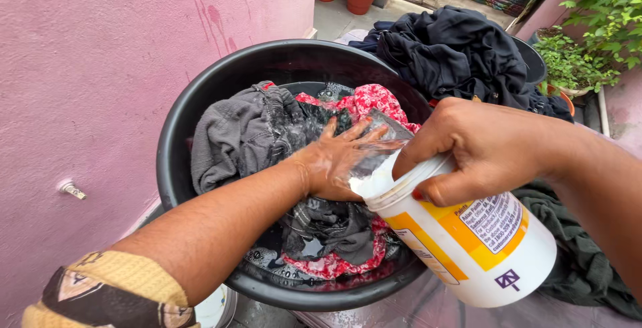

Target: The person washes various garments by hand on a table and in a basin using a brush and soap. They scrub a black pair of pants, rinse a green cloth and a red floral shirt, and dip a white container into a bucket of water.

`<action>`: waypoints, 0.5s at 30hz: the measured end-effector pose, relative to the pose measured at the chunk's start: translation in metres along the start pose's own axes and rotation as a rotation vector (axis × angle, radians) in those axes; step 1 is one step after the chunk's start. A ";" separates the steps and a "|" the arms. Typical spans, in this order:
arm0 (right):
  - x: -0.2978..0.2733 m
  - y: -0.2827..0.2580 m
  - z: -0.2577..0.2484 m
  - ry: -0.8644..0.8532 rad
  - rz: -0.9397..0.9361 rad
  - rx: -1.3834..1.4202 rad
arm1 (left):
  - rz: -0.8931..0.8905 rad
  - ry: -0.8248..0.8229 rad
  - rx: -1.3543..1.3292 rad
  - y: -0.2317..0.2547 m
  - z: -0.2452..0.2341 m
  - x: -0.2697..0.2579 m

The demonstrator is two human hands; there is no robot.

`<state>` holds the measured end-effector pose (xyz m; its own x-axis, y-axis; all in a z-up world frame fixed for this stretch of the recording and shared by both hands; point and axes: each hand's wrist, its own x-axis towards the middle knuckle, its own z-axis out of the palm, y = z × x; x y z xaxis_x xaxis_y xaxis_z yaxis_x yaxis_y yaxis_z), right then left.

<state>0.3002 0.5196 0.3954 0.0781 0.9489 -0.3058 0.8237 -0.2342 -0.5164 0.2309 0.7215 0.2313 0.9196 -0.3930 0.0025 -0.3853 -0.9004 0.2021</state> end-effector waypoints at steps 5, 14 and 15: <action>0.038 -0.003 -0.008 0.080 -0.061 0.136 | 0.139 0.159 0.062 -0.015 0.020 -0.003; 0.096 -0.015 -0.014 0.054 -0.176 0.299 | -0.709 0.077 0.138 -0.041 -0.032 -0.079; 0.101 -0.016 -0.013 0.049 -0.182 0.299 | -0.717 0.076 0.139 -0.041 -0.035 -0.084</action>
<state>0.3024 0.6223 0.3830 -0.0224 0.9881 -0.1521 0.6262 -0.1047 -0.7726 0.1724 0.7976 0.2575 0.9502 0.3112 -0.0148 0.3116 -0.9487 0.0538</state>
